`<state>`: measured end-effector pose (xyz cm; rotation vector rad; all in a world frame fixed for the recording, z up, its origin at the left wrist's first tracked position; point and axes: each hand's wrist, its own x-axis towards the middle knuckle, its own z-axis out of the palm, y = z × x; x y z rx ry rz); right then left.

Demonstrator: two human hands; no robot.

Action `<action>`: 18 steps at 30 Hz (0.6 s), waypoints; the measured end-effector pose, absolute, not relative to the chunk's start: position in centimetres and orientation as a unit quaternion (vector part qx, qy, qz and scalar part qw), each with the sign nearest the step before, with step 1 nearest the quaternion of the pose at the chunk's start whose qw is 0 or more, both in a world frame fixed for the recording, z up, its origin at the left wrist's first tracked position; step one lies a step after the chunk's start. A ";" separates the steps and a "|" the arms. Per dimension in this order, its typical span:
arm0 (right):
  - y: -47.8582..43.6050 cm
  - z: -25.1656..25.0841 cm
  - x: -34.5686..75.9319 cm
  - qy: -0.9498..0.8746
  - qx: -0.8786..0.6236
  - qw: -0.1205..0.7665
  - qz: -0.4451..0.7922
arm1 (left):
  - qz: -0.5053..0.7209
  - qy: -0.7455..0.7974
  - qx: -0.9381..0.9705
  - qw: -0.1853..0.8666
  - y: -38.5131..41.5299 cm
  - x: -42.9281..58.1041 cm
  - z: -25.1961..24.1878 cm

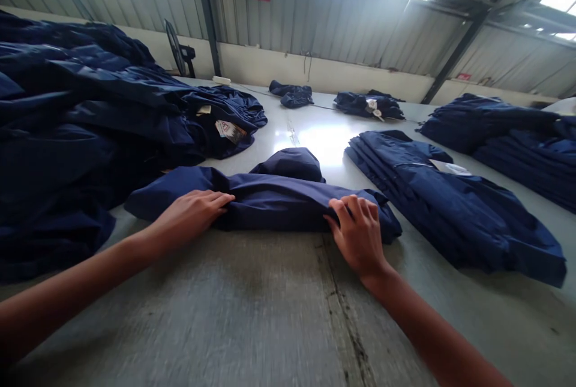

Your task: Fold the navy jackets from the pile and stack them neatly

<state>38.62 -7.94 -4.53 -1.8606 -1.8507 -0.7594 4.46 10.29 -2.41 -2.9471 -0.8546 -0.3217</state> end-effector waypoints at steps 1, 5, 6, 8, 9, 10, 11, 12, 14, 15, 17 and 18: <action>-7.8 -4.7 38.6 -0.665 -0.668 0.197 -0.270 | -0.100 -0.271 -0.957 0.020 10.4 4.4 -2.9; -7.8 -5.2 39.1 -0.699 -0.667 0.151 -0.208 | -0.035 -0.216 -0.976 0.005 11.2 3.2 -3.0; -7.9 -5.2 39.3 -0.710 -0.666 0.133 -0.188 | -0.017 -0.210 -0.978 0.010 11.4 2.8 -2.7; -8.4 -5.2 40.0 -0.727 -0.661 0.096 -0.159 | 0.005 -0.210 -0.977 0.029 11.6 2.3 -2.1; -8.6 -5.2 40.3 -0.732 -0.659 0.080 -0.154 | 0.008 -0.214 -0.976 0.043 11.7 2.2 -1.9; -8.8 -5.1 40.6 -0.733 -0.658 0.069 -0.157 | 0.006 -0.220 -0.974 0.056 11.6 2.3 -1.7; -8.8 -4.9 40.9 -0.732 -0.658 0.065 -0.165 | 0.002 -0.229 -0.971 0.068 11.6 2.4 -1.6; -8.9 -4.7 41.0 -0.728 -0.660 0.068 -0.174 | -0.002 -0.237 -0.968 0.078 11.5 2.7 -1.4; -8.7 -4.1 41.3 -0.709 -0.671 0.094 -0.195 | -0.012 -0.252 -0.964 0.084 11.3 3.0 -1.0; -8.6 -3.7 41.3 -0.696 -0.678 0.115 -0.206 | -0.018 -0.256 -0.964 0.077 11.3 3.0 -0.6; -8.6 -3.0 41.3 -0.675 -0.684 0.157 -0.227 | -0.034 -0.260 -0.964 0.054 11.3 2.8 0.6; -8.7 -2.7 41.4 -0.668 -0.681 0.175 -0.243 | -0.049 -0.263 -0.962 0.045 11.3 2.5 1.3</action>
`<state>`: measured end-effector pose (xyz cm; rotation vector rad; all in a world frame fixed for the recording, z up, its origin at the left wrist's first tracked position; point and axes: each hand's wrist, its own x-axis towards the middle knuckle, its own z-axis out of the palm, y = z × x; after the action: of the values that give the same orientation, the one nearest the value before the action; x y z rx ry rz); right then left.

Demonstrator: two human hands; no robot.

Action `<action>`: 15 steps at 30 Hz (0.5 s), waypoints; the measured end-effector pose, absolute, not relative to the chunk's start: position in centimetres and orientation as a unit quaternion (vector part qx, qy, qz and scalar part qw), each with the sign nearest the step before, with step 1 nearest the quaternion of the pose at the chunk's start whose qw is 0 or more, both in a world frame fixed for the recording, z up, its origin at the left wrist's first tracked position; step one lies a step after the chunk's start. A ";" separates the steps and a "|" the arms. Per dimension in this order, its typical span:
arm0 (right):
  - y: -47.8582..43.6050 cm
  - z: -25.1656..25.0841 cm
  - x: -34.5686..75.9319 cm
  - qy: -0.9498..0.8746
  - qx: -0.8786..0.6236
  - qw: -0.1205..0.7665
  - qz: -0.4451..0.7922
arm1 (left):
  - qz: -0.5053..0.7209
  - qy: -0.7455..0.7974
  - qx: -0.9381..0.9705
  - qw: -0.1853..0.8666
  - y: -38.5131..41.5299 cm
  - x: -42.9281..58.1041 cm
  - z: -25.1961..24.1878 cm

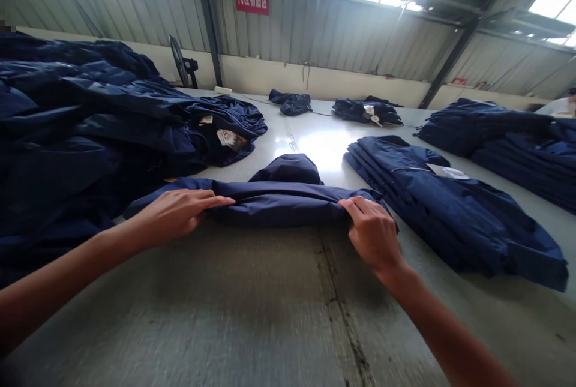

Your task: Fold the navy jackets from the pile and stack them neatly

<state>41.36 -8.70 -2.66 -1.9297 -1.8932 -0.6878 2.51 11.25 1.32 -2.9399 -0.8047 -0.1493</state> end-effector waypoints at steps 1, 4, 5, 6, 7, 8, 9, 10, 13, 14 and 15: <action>-8.8 -2.4 41.4 -0.660 -0.676 0.192 -0.264 | -0.068 -0.269 -0.960 0.040 11.2 2.2 2.1; -9.3 -1.8 41.5 -0.611 -0.670 0.225 -0.357 | -0.152 -0.288 -0.944 0.057 11.1 1.7 3.7; -9.4 -1.8 41.7 -0.589 -0.671 0.227 -0.388 | -0.181 -0.293 -0.936 0.076 11.0 1.7 3.9; -9.4 -1.9 41.8 -0.571 -0.674 0.223 -0.412 | -0.203 -0.296 -0.928 0.100 11.0 1.9 3.8; -9.3 -2.1 42.0 -0.566 -0.676 0.210 -0.423 | -0.215 -0.293 -0.923 0.127 11.0 2.1 3.5; -9.1 -2.3 42.1 -0.574 -0.677 0.192 -0.420 | -0.215 -0.285 -0.922 0.150 11.0 2.3 3.1; -8.8 -2.6 42.3 -0.591 -0.676 0.172 -0.404 | -0.203 -0.274 -0.926 0.164 11.1 2.5 2.5; -8.4 -3.0 42.5 -0.614 -0.676 0.154 -0.379 | -0.186 -0.261 -0.933 0.166 11.2 2.8 1.8; -7.5 -4.2 43.0 -0.683 -0.665 0.123 -0.276 | -0.145 -0.241 -0.950 0.137 11.9 3.1 -0.2; -7.3 -4.6 43.2 -0.699 -0.660 0.123 -0.245 | -0.136 -0.241 -0.953 0.128 12.2 3.1 -0.8; -7.1 -5.0 43.3 -0.712 -0.656 0.125 -0.218 | -0.127 -0.238 -0.955 0.122 12.5 3.0 -1.4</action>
<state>43.31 -7.13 -4.96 -1.9113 -2.0748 -0.6355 3.02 12.48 -1.38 -2.7880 -0.6935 -0.3701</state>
